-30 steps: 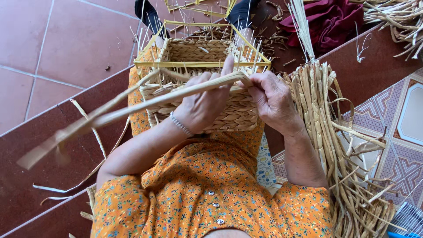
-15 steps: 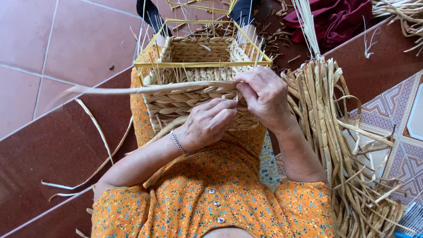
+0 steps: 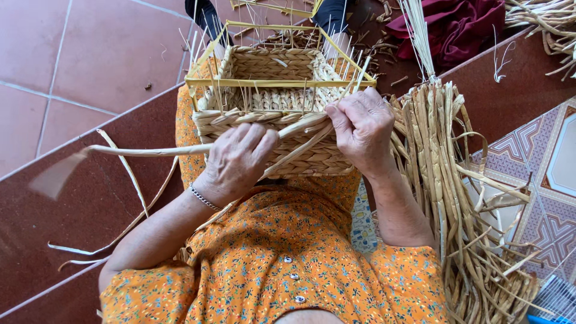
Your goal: The person weaves a rectangular basket by hand, interlacing dried plant strips through a vertical frame. They repeatedly pull strips through the weave, tighten them, and rotate the basket to continue the pattern.
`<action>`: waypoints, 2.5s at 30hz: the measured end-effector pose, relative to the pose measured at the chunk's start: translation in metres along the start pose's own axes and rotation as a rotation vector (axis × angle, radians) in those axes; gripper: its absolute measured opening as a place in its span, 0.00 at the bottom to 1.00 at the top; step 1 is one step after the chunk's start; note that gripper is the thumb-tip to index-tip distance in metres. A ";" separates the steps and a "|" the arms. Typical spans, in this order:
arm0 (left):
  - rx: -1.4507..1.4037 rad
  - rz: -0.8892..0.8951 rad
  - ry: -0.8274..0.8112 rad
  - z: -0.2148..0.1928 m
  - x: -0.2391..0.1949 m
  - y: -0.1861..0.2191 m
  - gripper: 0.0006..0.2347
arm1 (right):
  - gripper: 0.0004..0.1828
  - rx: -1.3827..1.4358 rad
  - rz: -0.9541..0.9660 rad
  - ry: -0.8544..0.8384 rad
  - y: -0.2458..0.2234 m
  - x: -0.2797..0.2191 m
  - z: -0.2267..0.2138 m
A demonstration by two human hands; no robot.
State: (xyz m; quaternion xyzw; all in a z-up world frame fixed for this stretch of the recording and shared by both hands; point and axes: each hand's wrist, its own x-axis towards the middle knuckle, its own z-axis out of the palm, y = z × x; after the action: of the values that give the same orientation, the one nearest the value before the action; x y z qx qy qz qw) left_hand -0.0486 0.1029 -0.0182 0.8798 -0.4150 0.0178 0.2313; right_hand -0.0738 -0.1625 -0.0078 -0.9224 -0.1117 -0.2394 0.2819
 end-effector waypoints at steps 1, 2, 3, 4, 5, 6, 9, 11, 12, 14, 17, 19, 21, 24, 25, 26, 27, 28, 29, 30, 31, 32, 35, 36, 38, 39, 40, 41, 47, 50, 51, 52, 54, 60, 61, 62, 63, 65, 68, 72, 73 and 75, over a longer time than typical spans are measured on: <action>-0.058 -0.016 -0.004 0.005 -0.005 0.000 0.08 | 0.10 -0.024 -0.021 0.019 0.002 -0.003 0.004; -0.113 -0.033 -0.007 0.009 -0.007 -0.001 0.07 | 0.11 -0.047 -0.046 0.039 0.005 -0.005 0.009; -0.168 -0.050 -0.009 0.012 -0.009 -0.002 0.06 | 0.11 -0.069 -0.070 0.059 0.007 -0.007 0.013; -0.186 -0.061 0.000 0.014 -0.010 -0.004 0.05 | 0.11 -0.088 -0.079 0.073 0.010 -0.010 0.017; -0.203 -0.072 0.010 0.015 -0.010 -0.006 0.06 | 0.11 -0.106 -0.089 0.088 0.012 -0.013 0.019; -0.218 -0.077 0.020 0.014 -0.009 -0.008 0.06 | 0.10 -0.128 -0.098 0.108 0.015 -0.014 0.022; -0.146 -0.103 -0.023 0.001 -0.008 -0.009 0.12 | 0.15 -0.144 -0.120 0.216 0.024 -0.014 0.030; 0.058 0.061 0.104 -0.011 -0.011 -0.005 0.21 | 0.16 -0.175 -0.156 0.249 0.023 -0.010 0.035; 0.152 0.139 0.160 -0.014 -0.015 0.000 0.26 | 0.16 -0.190 -0.166 0.257 0.020 -0.011 0.036; 0.184 0.237 0.117 -0.016 -0.016 0.007 0.25 | 0.10 -0.181 -0.204 0.128 0.010 -0.011 0.032; -0.075 0.283 0.125 -0.014 -0.012 0.007 0.22 | 0.11 -0.058 -0.198 -0.013 -0.006 -0.001 0.014; -0.348 0.170 0.190 -0.011 -0.004 -0.001 0.18 | 0.12 0.016 -0.181 -0.104 -0.014 0.008 -0.005; -0.629 -0.067 0.280 -0.006 0.002 -0.005 0.13 | 0.14 0.052 -0.161 -0.225 -0.021 0.010 -0.024; -0.720 -0.182 0.298 -0.001 0.007 -0.007 0.11 | 0.16 0.041 -0.159 -0.254 -0.027 0.010 -0.025; -0.802 -0.162 0.303 -0.001 0.009 -0.006 0.12 | 0.15 0.016 -0.161 -0.246 -0.027 0.010 -0.022; -0.881 -0.143 0.309 -0.001 0.013 -0.006 0.14 | 0.13 -0.007 -0.166 -0.237 -0.026 0.010 -0.017; -0.960 -0.124 0.314 -0.001 0.018 -0.005 0.15 | 0.11 -0.029 -0.171 -0.227 -0.025 0.010 -0.013; -0.872 -0.132 0.272 -0.001 0.023 -0.006 0.16 | 0.11 -0.022 -0.169 -0.207 -0.024 0.010 -0.008; -0.783 -0.140 0.229 -0.001 0.029 -0.006 0.17 | 0.10 -0.014 -0.168 -0.186 -0.023 0.010 -0.005; -0.698 -0.145 0.186 -0.001 0.038 -0.006 0.18 | 0.10 -0.011 -0.166 -0.166 -0.021 0.010 -0.003; -0.595 -0.185 0.093 0.003 0.049 -0.004 0.19 | 0.09 0.013 -0.134 -0.173 -0.019 0.010 -0.002; -0.496 -0.224 -0.001 0.008 0.060 -0.001 0.20 | 0.09 0.035 -0.100 -0.183 -0.018 0.009 -0.004; -0.408 -0.120 0.181 0.019 0.076 0.008 0.17 | 0.09 0.091 -0.061 -0.183 -0.018 0.008 -0.009; -0.409 -0.046 0.319 0.022 0.077 0.010 0.14 | 0.09 0.109 -0.061 -0.176 -0.018 0.009 -0.011; -0.549 -0.064 0.391 0.024 0.069 0.010 0.10 | 0.08 0.162 0.012 -0.181 -0.018 0.013 -0.012; -0.618 -0.072 0.426 0.024 0.062 0.011 0.08 | 0.08 0.190 0.048 -0.183 -0.017 0.015 -0.012; -0.610 -0.077 0.414 0.026 0.052 0.014 0.08 | 0.08 0.216 0.034 -0.179 -0.018 0.014 -0.011; -0.602 -0.082 0.401 0.028 0.041 0.018 0.08 | 0.08 0.242 0.019 -0.174 -0.019 0.014 -0.010; -0.394 0.282 0.361 0.032 0.017 0.021 0.11 | 0.10 0.110 -0.071 -0.141 -0.025 0.016 0.000; -0.318 0.272 0.302 0.022 0.018 0.017 0.15 | 0.12 0.009 -0.183 -0.179 -0.027 0.016 -0.004; -0.302 0.250 0.283 0.016 0.017 0.014 0.17 | 0.14 -0.011 -0.198 -0.204 -0.028 0.016 -0.005; -0.190 0.173 0.324 0.011 0.016 0.011 0.16 | 0.13 0.019 -0.178 -0.221 -0.029 0.016 -0.007; 0.036 0.015 0.400 -0.001 0.012 0.003 0.16 | 0.12 0.080 -0.135 -0.255 -0.030 0.014 -0.008; 0.269 0.056 0.320 -0.012 0.006 -0.009 0.11 | 0.07 -0.046 -0.120 -0.093 -0.037 0.010 0.010; 0.208 0.076 0.288 -0.011 0.004 -0.010 0.12 | 0.07 -0.056 -0.132 -0.069 -0.037 0.010 0.012; 0.140 0.094 0.253 -0.010 0.001 -0.009 0.13 | 0.06 -0.067 -0.140 -0.051 -0.038 0.008 0.012; 0.072 0.112 0.217 -0.008 -0.002 -0.008 0.14 | 0.06 -0.078 -0.147 -0.033 -0.038 0.006 0.012; 0.011 0.082 0.177 -0.004 -0.006 -0.005 0.16 | 0.06 -0.071 -0.116 -0.046 -0.037 0.001 0.012; 0.013 0.069 0.117 0.000 -0.010 -0.001 0.24 | 0.06 -0.065 -0.106 -0.037 -0.033 0.001 0.014; -0.058 0.073 0.039 0.007 -0.014 0.000 0.29 | 0.08 -0.052 -0.064 -0.034 -0.031 0.001 0.017; -0.138 0.048 0.000 0.009 -0.015 -0.001 0.30 | 0.09 -0.039 -0.043 -0.036 -0.032 0.001 0.018; -0.299 -0.002 -0.078 0.011 -0.015 -0.007 0.30 | 0.10 -0.011 0.000 -0.039 -0.032 0.000 0.019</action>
State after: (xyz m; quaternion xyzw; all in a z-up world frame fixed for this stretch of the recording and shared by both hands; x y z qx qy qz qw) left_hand -0.0549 0.1125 -0.0342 0.8361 -0.4206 -0.0784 0.3433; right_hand -0.0770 -0.1256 -0.0067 -0.9285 -0.1158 -0.2219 0.2744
